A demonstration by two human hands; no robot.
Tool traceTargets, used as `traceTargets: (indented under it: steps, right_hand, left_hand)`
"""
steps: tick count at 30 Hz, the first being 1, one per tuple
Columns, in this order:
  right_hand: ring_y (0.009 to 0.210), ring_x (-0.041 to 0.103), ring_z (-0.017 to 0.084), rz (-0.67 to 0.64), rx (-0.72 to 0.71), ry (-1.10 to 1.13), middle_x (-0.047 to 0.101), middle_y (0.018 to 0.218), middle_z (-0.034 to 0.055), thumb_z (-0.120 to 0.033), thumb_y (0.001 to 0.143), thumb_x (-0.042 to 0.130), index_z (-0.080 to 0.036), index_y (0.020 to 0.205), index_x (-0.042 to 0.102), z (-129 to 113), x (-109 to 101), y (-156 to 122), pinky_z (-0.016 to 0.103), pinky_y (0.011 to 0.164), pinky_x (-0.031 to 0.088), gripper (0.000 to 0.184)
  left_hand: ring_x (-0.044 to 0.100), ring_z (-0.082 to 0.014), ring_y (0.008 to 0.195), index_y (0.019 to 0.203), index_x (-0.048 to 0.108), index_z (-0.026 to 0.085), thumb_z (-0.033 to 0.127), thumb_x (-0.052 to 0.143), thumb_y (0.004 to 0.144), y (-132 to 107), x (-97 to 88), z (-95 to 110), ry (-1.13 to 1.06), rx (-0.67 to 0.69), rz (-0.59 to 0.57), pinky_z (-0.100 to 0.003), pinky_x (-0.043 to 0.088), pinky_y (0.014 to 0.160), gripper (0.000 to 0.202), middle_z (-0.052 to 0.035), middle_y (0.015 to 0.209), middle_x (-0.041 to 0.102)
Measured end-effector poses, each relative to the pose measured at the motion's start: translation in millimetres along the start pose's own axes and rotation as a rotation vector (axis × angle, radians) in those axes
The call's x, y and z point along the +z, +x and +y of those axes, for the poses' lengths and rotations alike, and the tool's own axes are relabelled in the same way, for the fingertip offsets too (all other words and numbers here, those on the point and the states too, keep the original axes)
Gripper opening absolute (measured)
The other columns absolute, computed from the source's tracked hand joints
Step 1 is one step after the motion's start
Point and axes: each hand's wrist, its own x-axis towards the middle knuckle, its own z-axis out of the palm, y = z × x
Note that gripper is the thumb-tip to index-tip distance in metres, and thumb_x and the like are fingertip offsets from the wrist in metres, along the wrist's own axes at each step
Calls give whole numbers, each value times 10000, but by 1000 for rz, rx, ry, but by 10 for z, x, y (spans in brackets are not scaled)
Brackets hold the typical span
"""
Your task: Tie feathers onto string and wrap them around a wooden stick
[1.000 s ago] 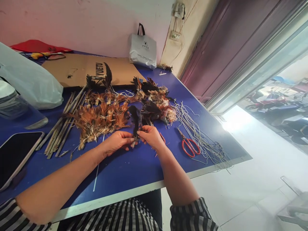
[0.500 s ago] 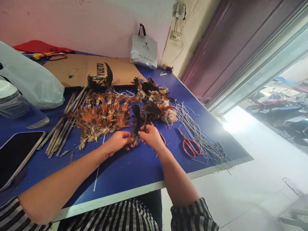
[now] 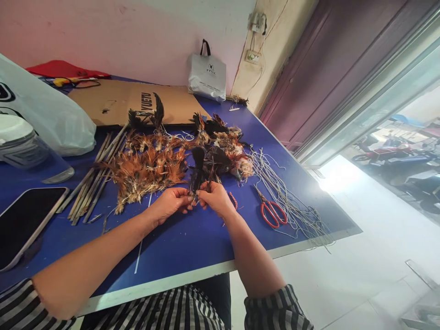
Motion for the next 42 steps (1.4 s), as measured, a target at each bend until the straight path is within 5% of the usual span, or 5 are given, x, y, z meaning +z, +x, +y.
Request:
traceTargets:
  steps: [10,29,42]
  right_hand:
    - [378,464,69,-26,-34,69,542,486,-51,-257,664,627,-164,690,503,-19,5,-5,191,357,385,157]
    - [487,580,100,-22,1,108,630,614,-26,-226,621,702,-166,818,521,14,57,-6,220,464,496,275]
    - [446,551,95,-47,23,125,590,505,-39,-255,621,712,-146,725,558,-6,19,-24,224,471,500,215]
  left_hand:
    - [586,-122,592,714,619,129,323,714,616,18,18,-6,-93,27,125,-227,443,524,237,-13,634,620]
    - [562,-102,540,632,622,131,325,720,625,-21,44,-19,-59,40,87,-219,450,514,217,-12,581,613]
    - [604,-124,579,649,653,106,365,708,640,-36,19,7,52,-45,-62,-244,465,572,265,-62,631,657]
